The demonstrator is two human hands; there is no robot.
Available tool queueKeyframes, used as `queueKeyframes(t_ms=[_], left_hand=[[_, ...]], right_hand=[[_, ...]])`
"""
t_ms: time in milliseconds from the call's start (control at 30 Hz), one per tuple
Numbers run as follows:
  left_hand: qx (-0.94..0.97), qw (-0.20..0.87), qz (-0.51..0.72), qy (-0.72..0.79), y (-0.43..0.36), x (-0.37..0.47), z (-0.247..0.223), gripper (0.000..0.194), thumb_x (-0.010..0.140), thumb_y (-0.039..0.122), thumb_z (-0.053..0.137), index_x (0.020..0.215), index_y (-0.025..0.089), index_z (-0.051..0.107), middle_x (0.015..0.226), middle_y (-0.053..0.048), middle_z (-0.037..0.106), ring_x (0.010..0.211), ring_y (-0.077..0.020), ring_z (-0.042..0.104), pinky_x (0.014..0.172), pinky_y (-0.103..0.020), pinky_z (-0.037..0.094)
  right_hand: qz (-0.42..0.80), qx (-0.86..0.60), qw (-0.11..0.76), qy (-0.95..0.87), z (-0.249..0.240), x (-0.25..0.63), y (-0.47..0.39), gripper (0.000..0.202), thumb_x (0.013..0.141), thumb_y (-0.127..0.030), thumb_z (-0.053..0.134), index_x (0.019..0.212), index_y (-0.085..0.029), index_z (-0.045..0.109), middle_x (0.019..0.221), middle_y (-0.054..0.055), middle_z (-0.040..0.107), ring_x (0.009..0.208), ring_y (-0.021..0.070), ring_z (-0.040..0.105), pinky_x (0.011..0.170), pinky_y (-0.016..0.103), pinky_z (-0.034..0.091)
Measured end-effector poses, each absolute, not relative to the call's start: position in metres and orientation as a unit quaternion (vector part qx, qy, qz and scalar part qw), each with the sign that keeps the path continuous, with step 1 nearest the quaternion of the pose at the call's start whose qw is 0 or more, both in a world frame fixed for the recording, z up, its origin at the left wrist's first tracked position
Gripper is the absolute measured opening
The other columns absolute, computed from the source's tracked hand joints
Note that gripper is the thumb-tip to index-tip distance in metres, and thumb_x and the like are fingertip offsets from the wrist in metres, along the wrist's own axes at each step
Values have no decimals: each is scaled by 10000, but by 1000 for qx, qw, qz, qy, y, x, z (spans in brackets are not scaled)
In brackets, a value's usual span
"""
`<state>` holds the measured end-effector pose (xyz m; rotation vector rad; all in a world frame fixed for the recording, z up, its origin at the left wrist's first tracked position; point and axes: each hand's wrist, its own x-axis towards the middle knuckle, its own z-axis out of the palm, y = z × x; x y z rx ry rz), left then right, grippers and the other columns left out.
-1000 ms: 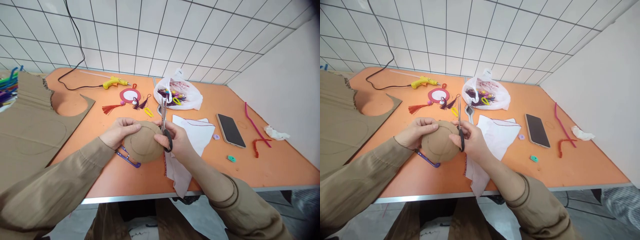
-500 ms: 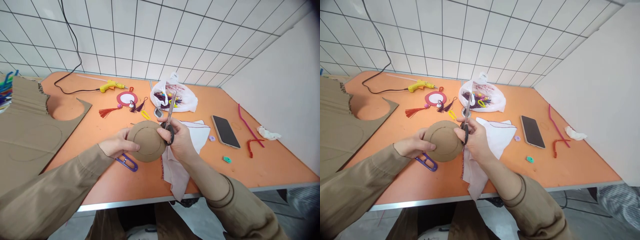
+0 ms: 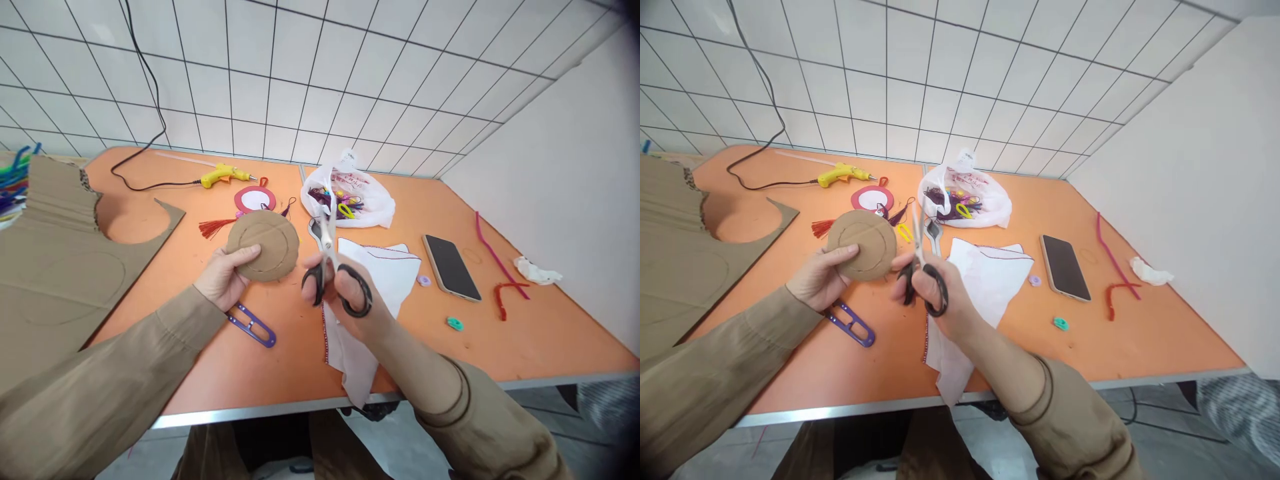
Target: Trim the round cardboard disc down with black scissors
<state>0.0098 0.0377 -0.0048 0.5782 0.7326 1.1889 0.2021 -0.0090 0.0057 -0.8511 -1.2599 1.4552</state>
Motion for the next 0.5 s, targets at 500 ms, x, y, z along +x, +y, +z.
queueKeyframes(t_ms=[500], left_hand=[[224, 698, 605, 309, 39, 9, -4, 441, 751, 115, 703, 1178, 206, 645, 1038, -41, 756, 1050, -221, 674, 802, -276, 576]], right_hand=[[774, -253, 353, -461, 3, 191, -27, 471, 810, -619, 587, 962, -178, 656, 670, 65, 683, 618, 191, 596, 550, 282, 351]])
